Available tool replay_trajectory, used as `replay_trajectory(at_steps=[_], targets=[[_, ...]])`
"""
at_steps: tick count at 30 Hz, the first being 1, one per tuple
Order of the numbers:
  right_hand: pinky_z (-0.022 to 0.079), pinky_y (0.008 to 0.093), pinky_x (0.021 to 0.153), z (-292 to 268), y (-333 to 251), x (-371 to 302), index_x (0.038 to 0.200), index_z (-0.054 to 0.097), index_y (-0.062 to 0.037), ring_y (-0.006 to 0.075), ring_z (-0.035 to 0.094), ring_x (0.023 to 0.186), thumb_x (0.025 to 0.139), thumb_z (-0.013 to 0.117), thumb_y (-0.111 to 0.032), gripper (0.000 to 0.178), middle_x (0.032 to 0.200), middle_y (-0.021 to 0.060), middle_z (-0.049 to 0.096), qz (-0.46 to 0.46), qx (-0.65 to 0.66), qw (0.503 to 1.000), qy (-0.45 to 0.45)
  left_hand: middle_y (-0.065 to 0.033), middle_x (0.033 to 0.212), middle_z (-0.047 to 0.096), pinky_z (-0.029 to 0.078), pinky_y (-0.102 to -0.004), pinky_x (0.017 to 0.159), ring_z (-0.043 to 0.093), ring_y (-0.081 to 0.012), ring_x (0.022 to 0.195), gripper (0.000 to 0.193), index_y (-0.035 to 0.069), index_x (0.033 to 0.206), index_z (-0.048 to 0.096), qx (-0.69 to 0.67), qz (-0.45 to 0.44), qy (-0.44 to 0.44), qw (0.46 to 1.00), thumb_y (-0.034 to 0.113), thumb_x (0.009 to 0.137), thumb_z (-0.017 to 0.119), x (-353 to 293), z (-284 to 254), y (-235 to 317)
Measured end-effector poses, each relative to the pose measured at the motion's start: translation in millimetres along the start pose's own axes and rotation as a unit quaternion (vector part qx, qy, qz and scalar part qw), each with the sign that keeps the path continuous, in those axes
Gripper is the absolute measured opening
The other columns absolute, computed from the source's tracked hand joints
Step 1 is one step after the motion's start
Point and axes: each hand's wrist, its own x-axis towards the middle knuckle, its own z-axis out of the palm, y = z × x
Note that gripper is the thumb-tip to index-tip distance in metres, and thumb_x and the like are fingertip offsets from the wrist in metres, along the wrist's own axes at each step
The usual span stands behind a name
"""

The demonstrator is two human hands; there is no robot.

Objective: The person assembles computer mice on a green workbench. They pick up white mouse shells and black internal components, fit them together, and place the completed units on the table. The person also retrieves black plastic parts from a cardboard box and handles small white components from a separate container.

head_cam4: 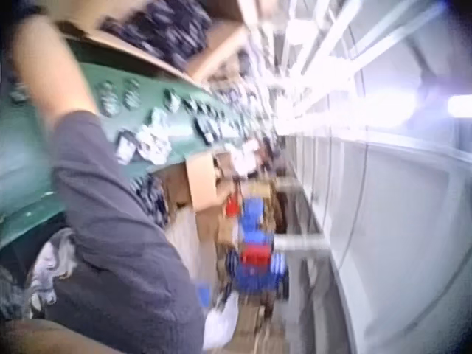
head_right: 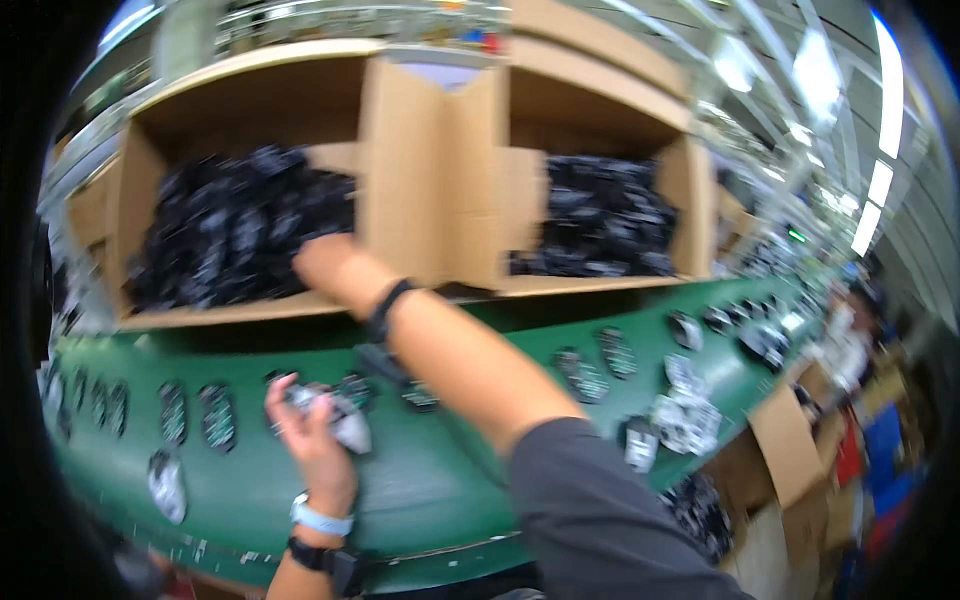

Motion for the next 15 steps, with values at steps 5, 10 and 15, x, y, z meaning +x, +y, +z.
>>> replay_trajectory(at_steps=[5,10,15], targets=[[0.061,0.0458,0.086,-45.9,-3.7,-6.8,0.086,0.08,-0.0059,0.0361,0.076,0.094,0.078,0.072,-0.008,0.011,0.094,0.0204,0.077,0.061,0.099,0.976,0.184,-0.006,0.114,0.057,0.05,-0.0313,0.087,0.058,-0.0154,0.095,0.049,0.017,0.148,0.041,-0.126,-0.076,0.013,0.989,0.013,0.104,0.062,-10.3,16.7,5.1],[0.058,0.05,0.089,-61.9,10.3,-35.9,0.106,0.076,0.0012,0.0455,0.071,0.099,0.087,0.073,-0.017,0.026,0.1,0.026,0.074,0.096,0.317,0.886,0.325,-0.0037,0.111,0.059,0.057,-0.0329,0.074,0.062,-0.0177,0.091,0.049,0.021,0.148,0.042,-0.092,-0.07,-0.064,0.991,0.023,0.104,0.065,-0.2,4.0,-8.1],[0.053,0.0244,0.073,-76.1,-25.1,-137.5,0.122,0.074,0.0004,0.0075,0.065,0.084,0.101,0.071,-0.011,0.024,0.097,0.0009,0.074,0.038,0.715,0.679,0.159,-0.0031,0.12,0.055,0.047,-0.028,0.092,0.055,-0.0119,0.104,0.064,0.01,0.152,0.04,-0.166,-0.07,-0.111,0.977,0.023,0.1,0.074,-4.0,1.0,3.0]])
